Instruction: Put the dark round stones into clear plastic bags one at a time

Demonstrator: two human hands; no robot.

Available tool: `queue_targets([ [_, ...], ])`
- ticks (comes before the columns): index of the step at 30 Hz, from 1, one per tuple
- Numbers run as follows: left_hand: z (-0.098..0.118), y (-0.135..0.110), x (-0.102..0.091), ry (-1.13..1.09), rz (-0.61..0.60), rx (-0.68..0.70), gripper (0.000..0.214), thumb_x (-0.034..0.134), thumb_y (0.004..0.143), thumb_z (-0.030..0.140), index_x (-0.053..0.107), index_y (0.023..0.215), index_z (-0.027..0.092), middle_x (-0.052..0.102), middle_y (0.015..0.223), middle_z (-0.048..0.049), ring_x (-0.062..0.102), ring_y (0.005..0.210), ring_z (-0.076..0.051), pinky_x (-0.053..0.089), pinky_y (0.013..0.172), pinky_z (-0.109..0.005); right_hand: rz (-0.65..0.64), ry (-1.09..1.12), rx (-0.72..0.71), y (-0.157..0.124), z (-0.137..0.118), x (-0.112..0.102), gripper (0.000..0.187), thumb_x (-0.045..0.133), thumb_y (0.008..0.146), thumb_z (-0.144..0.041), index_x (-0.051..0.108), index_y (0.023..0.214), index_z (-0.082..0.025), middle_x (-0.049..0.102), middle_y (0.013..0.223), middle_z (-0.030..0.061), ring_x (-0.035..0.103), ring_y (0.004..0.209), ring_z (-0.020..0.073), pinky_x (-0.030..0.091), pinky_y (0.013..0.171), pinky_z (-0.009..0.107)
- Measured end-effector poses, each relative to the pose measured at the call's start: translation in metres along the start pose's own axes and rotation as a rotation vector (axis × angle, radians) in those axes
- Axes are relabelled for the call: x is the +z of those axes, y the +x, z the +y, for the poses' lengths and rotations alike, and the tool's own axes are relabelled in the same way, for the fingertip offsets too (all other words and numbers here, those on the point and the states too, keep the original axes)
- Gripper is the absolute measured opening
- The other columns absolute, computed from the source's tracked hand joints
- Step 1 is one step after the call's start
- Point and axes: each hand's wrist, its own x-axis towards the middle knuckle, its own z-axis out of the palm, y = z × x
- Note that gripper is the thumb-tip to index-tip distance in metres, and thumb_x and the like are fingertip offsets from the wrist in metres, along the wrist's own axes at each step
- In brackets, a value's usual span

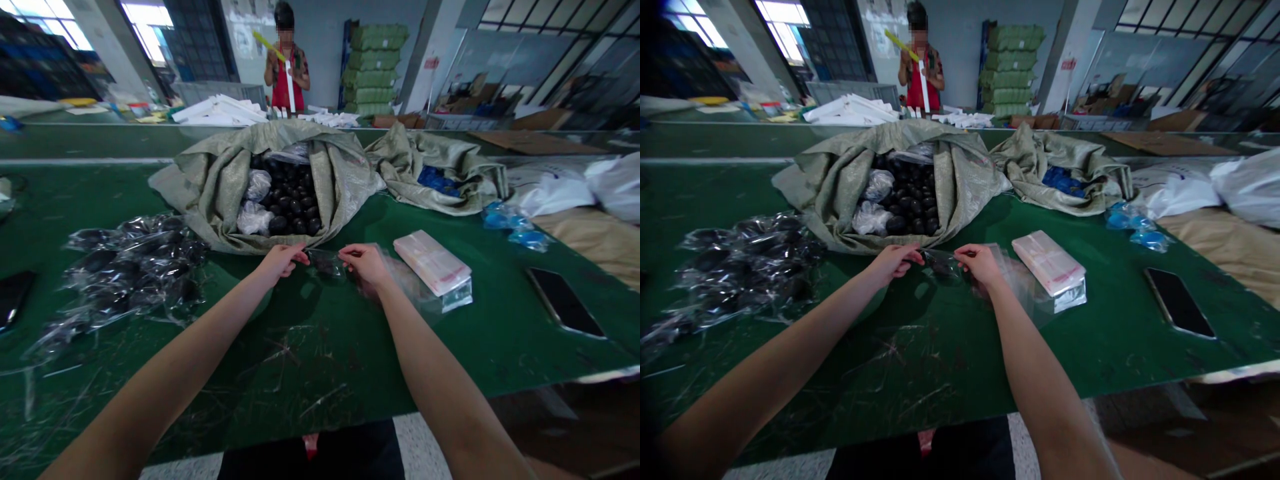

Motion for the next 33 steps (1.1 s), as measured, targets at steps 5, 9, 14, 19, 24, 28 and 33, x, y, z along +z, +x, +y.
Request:
queue_targets([
  [5, 0.010, -0.003, -0.001, -0.118, -0.102, -0.051, 0.041, 0.072, 0.071, 0.051, 0.067, 0.074, 0.011, 0.070, 0.078, -0.0094, 0.021, 0.036, 0.000, 0.007, 0.037, -0.021, 0.003, -0.006, -0.001, 0.000, -0.003, 0.001, 0.027, 0.075, 0.066, -0.038, 0.070, 0.081, -0.016, 0.064, 0.062, -0.0002, 0.051, 0.048, 0.0086, 0.039, 0.044, 0.021],
  [9, 0.009, -0.006, 0.003, -0.124, -0.140, -0.008, 0.026, 0.077, 0.068, 0.034, 0.067, 0.073, 0.011, 0.070, 0.082, -0.0091, 0.023, 0.038, 0.001, 0.008, 0.036, -0.021, 0.000, -0.009, -0.001, 0.000, -0.004, 0.000, 0.025, 0.074, 0.067, -0.035, 0.071, 0.083, -0.016, 0.065, 0.064, 0.0001, 0.052, 0.049, 0.0088, 0.040, 0.045, 0.021],
  [14, 0.003, -0.009, 0.004, -0.058, -0.166, 0.006, 0.028, 0.077, 0.068, 0.036, 0.068, 0.073, 0.010, 0.067, 0.076, -0.0065, 0.025, 0.038, 0.001, 0.010, 0.036, -0.021, 0.012, -0.037, 0.022, -0.003, -0.009, -0.002, 0.025, 0.073, 0.070, -0.031, 0.071, 0.090, -0.015, 0.067, 0.067, 0.0007, 0.052, 0.048, 0.0085, 0.040, 0.045, 0.021],
  [19, -0.002, -0.010, 0.004, -0.002, -0.203, -0.001, 0.030, 0.077, 0.069, 0.039, 0.069, 0.072, 0.011, 0.050, 0.050, 0.0023, 0.022, 0.038, -0.001, 0.009, 0.037, -0.021, 0.007, -0.080, 0.071, -0.004, -0.008, -0.003, 0.022, 0.068, 0.076, -0.024, 0.071, 0.095, -0.016, 0.066, 0.064, 0.0008, 0.051, 0.046, 0.0081, 0.036, 0.040, 0.019],
  [24, -0.003, -0.013, 0.007, 0.047, -0.195, -0.021, 0.031, 0.078, 0.066, 0.040, 0.068, 0.073, 0.012, 0.054, 0.055, 0.0004, 0.022, 0.039, -0.002, 0.008, 0.039, -0.023, 0.012, -0.077, 0.080, -0.004, -0.007, -0.003, 0.018, 0.065, 0.078, -0.020, 0.070, 0.094, -0.016, 0.065, 0.062, 0.0005, 0.050, 0.045, 0.0074, 0.034, 0.037, 0.017],
  [28, -0.004, -0.014, 0.008, 0.115, -0.205, -0.030, 0.035, 0.077, 0.066, 0.046, 0.069, 0.073, 0.012, 0.032, 0.042, 0.0080, 0.017, 0.039, -0.003, 0.007, 0.041, -0.025, 0.014, -0.094, 0.100, -0.004, -0.007, -0.002, 0.018, 0.065, 0.078, -0.023, 0.070, 0.094, -0.017, 0.065, 0.062, 0.0003, 0.050, 0.044, 0.0078, 0.031, 0.035, 0.017],
  [33, -0.010, -0.012, 0.009, 0.220, -0.154, -0.009, 0.039, 0.073, 0.067, 0.050, 0.071, 0.076, 0.012, 0.027, 0.043, 0.0089, 0.019, 0.039, -0.005, 0.009, 0.042, -0.025, 0.020, -0.077, 0.087, -0.003, -0.004, -0.002, 0.018, 0.065, 0.078, -0.025, 0.071, 0.093, -0.017, 0.065, 0.061, -0.0001, 0.050, 0.044, 0.0078, 0.033, 0.036, 0.018],
])
